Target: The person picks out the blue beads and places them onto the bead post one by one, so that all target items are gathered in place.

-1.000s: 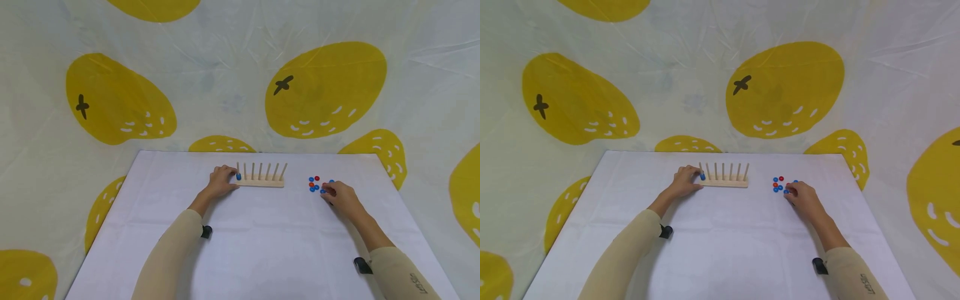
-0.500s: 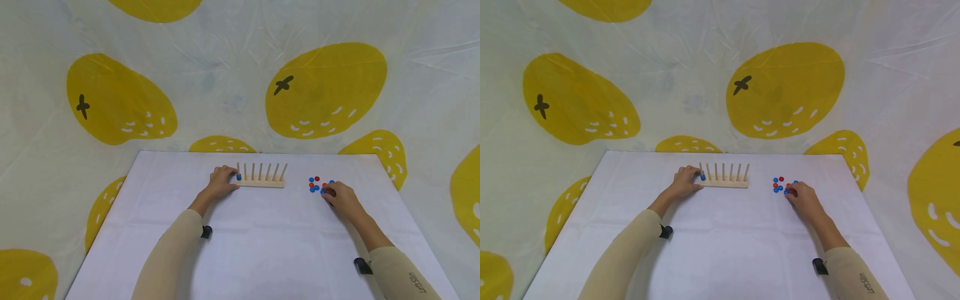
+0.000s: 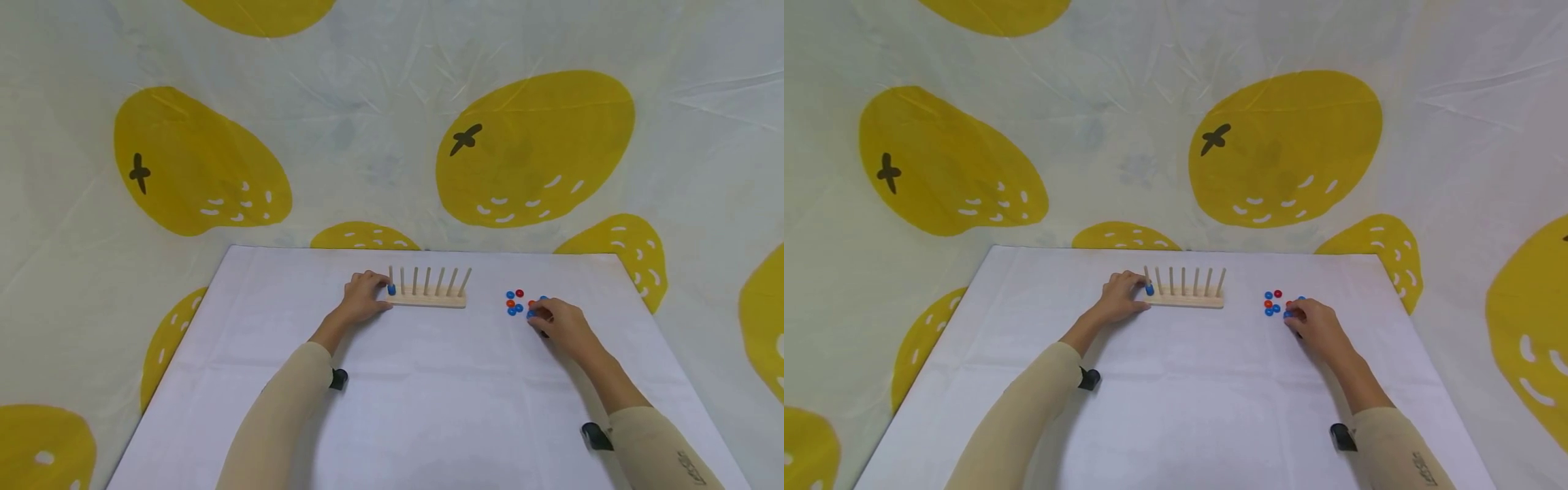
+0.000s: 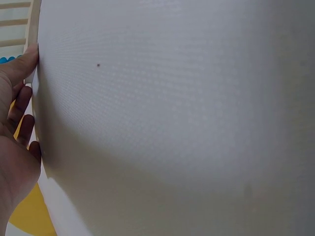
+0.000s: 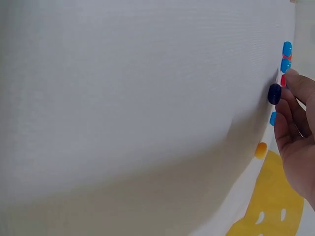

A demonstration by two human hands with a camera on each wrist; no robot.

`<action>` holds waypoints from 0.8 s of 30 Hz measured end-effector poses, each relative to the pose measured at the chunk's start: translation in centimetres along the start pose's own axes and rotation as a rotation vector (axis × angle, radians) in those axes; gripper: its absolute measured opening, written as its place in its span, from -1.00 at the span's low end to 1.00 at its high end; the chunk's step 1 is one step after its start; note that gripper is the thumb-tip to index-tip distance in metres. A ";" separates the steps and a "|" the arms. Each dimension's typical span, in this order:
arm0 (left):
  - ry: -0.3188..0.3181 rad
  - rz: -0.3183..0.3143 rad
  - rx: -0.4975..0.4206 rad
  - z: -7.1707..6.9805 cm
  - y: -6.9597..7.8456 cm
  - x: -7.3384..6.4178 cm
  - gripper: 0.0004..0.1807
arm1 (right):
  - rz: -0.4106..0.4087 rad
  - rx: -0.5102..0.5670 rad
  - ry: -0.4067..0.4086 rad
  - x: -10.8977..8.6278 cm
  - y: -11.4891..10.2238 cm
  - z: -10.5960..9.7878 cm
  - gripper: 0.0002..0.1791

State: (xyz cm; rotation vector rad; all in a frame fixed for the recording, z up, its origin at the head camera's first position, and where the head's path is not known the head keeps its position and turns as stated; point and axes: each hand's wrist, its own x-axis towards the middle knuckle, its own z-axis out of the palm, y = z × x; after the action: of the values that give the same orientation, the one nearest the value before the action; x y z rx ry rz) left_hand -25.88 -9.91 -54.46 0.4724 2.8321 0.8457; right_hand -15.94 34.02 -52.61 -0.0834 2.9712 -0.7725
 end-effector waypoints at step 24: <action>-0.014 -0.010 -0.007 -0.1 0.0 0.1 -0.40 | -0.187 0.018 0.126 1.5 -5.0 -3.3 -0.68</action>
State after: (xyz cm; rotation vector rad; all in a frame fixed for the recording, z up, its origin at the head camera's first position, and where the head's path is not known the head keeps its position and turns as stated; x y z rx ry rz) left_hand -25.96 -9.91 -54.35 0.4610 2.8160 0.8465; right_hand -17.54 31.21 -47.38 -0.3278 3.1075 -0.8550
